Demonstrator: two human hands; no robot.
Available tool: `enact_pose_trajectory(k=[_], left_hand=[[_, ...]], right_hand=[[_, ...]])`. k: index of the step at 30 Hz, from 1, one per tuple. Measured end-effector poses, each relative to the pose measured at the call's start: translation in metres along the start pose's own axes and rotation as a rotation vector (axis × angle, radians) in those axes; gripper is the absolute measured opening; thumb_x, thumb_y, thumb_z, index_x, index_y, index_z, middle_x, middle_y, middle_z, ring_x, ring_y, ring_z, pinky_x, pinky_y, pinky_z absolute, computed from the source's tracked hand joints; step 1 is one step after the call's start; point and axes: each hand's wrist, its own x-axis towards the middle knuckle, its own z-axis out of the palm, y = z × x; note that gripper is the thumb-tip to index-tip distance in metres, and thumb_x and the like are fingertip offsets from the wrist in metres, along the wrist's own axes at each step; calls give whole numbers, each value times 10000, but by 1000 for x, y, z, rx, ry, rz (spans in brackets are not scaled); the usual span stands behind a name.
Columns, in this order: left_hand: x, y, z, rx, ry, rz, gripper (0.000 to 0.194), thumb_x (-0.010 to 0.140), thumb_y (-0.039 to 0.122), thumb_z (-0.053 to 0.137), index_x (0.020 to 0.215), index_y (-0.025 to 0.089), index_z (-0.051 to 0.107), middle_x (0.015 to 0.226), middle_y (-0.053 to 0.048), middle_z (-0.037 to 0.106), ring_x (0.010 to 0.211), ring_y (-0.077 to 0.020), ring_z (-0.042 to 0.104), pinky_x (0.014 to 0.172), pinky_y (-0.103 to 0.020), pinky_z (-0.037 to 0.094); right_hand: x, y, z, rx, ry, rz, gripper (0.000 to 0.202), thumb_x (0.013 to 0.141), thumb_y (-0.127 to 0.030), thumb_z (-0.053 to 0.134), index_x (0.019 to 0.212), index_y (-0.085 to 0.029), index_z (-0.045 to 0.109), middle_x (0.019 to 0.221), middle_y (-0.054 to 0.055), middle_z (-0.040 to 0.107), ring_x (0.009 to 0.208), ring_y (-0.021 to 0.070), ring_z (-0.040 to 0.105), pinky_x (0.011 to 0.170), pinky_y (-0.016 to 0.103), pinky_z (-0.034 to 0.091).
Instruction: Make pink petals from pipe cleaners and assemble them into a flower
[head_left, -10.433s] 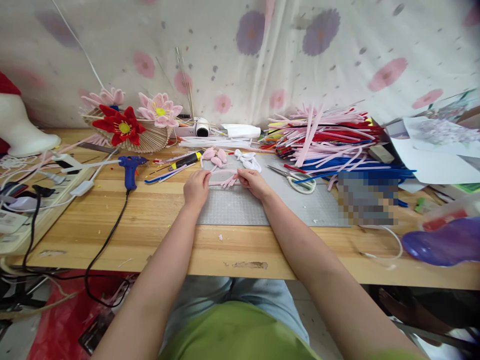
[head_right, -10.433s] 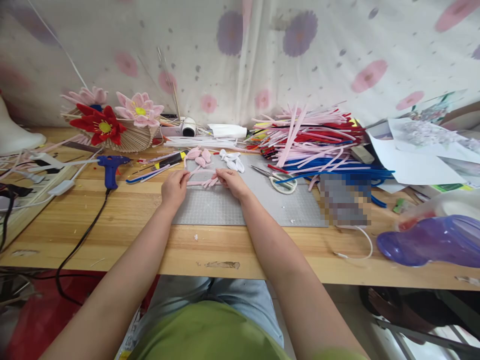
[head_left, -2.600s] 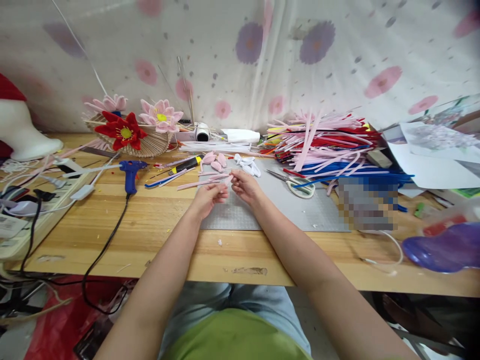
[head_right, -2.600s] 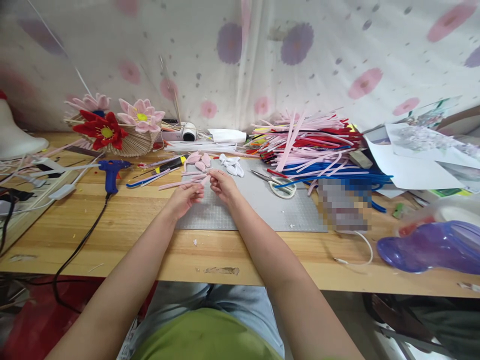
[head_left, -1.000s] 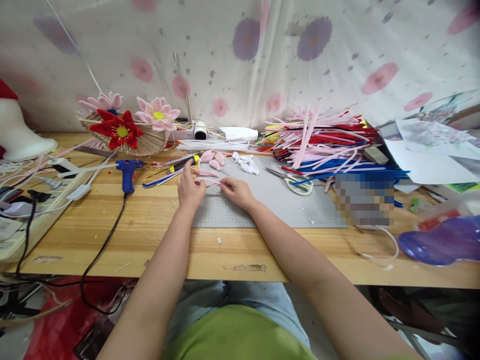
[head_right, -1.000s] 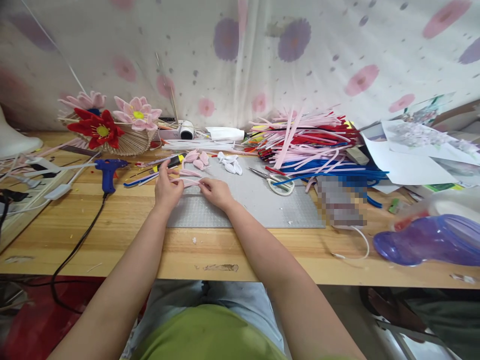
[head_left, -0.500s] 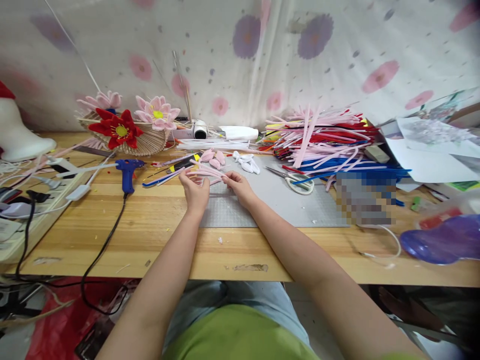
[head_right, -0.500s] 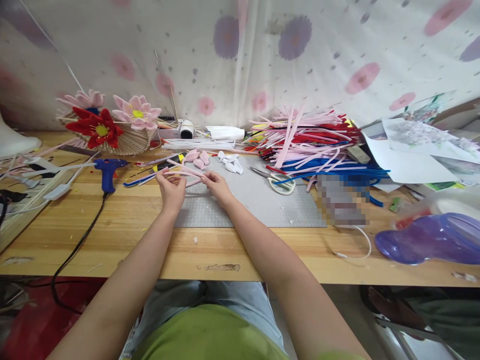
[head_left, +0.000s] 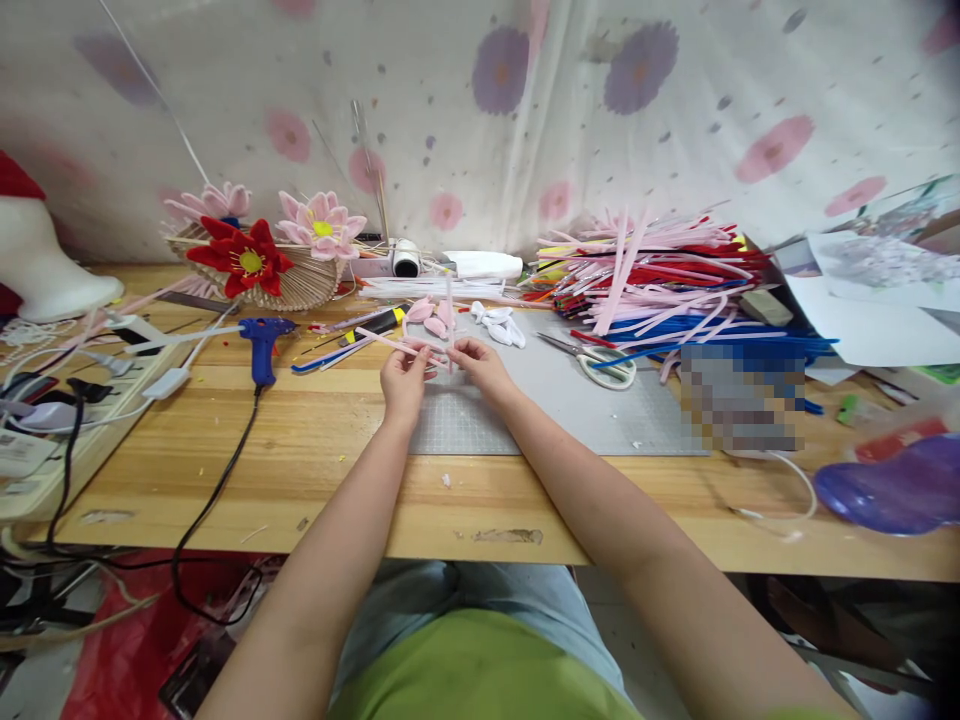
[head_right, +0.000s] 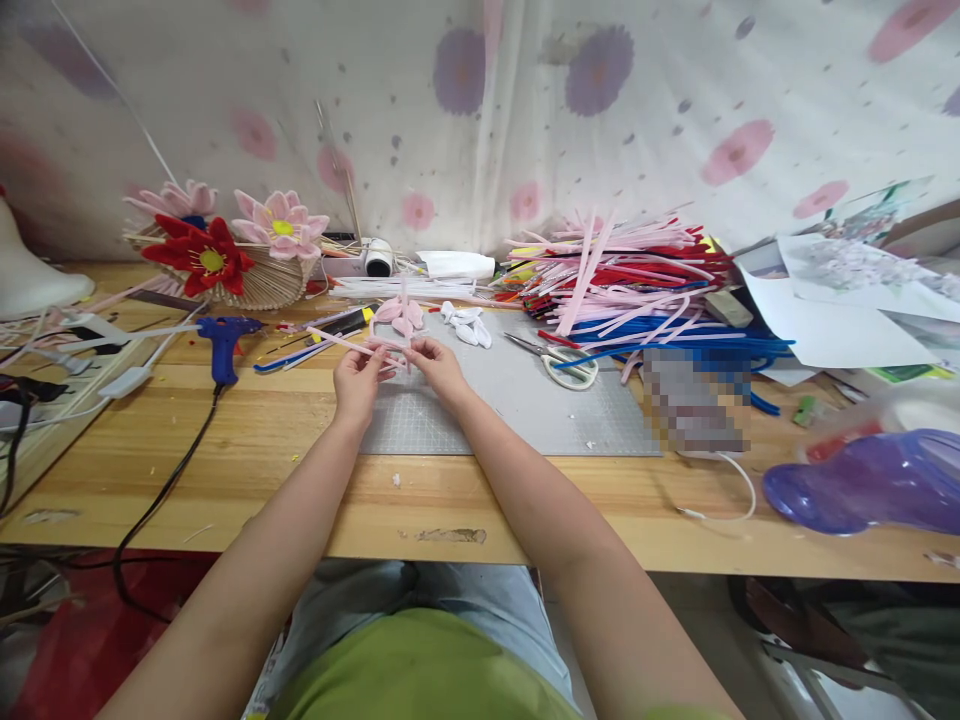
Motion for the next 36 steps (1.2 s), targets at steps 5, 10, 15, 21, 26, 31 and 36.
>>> enact_pose_trajectory(k=[5, 10, 15, 21, 26, 31, 36], left_hand=[[4, 0, -3, -7, 50, -36, 333, 615, 352, 699, 841, 138, 583, 720, -14, 593, 602, -106, 596, 506, -214, 499], [1, 2, -4, 236, 209, 113, 604, 640, 261, 702, 1169, 194, 420, 1099, -120, 534, 908, -179, 595, 704, -308, 516], [-12, 14, -8, 757, 38, 638, 357, 740, 287, 609, 1073, 197, 516, 1193, -120, 499, 1175, -232, 429, 981, -402, 350], [-16, 16, -9, 873, -144, 746, 357, 758, 355, 584, 1078, 202, 542, 1100, -101, 554, 1051, -214, 485, 887, -362, 409], [-14, 18, -11, 925, -199, 823, 246, 776, 332, 562, 987, 216, 610, 1083, -93, 549, 1030, -205, 486, 891, -348, 398], [-10, 15, -12, 880, -210, 788, 191, 785, 337, 560, 898, 202, 636, 931, -64, 616, 952, -184, 529, 882, -335, 403], [-12, 10, -8, 669, -272, 581, 168, 748, 356, 597, 731, 195, 643, 787, -34, 621, 797, -154, 565, 755, -297, 453]], right_hand=[[4, 0, -7, 133, 31, 4, 327, 614, -459, 646, 669, -189, 471, 610, -49, 503, 533, 66, 410, 566, 222, 361], [-1, -3, -4, 192, -77, 33, 325, 626, -464, 649, 680, -184, 494, 590, -48, 499, 535, 65, 443, 567, 220, 376], [-2, -6, 0, 214, -30, 69, 324, 606, -449, 663, 692, -190, 489, 596, -53, 504, 523, 60, 447, 554, 216, 382], [3, -9, -1, 229, 29, 56, 315, 595, -428, 660, 658, -190, 463, 591, -54, 502, 516, 57, 445, 535, 211, 375], [4, -11, 0, 200, 46, 90, 341, 569, -442, 685, 659, -187, 476, 545, -59, 478, 459, 48, 390, 484, 209, 334], [3, -17, 4, 213, 13, 23, 355, 563, -465, 688, 663, -189, 489, 556, -54, 488, 465, 51, 384, 485, 217, 330], [1, -24, 4, 172, 16, -46, 346, 591, -471, 673, 666, -193, 480, 580, -45, 488, 502, 66, 397, 501, 226, 341]])
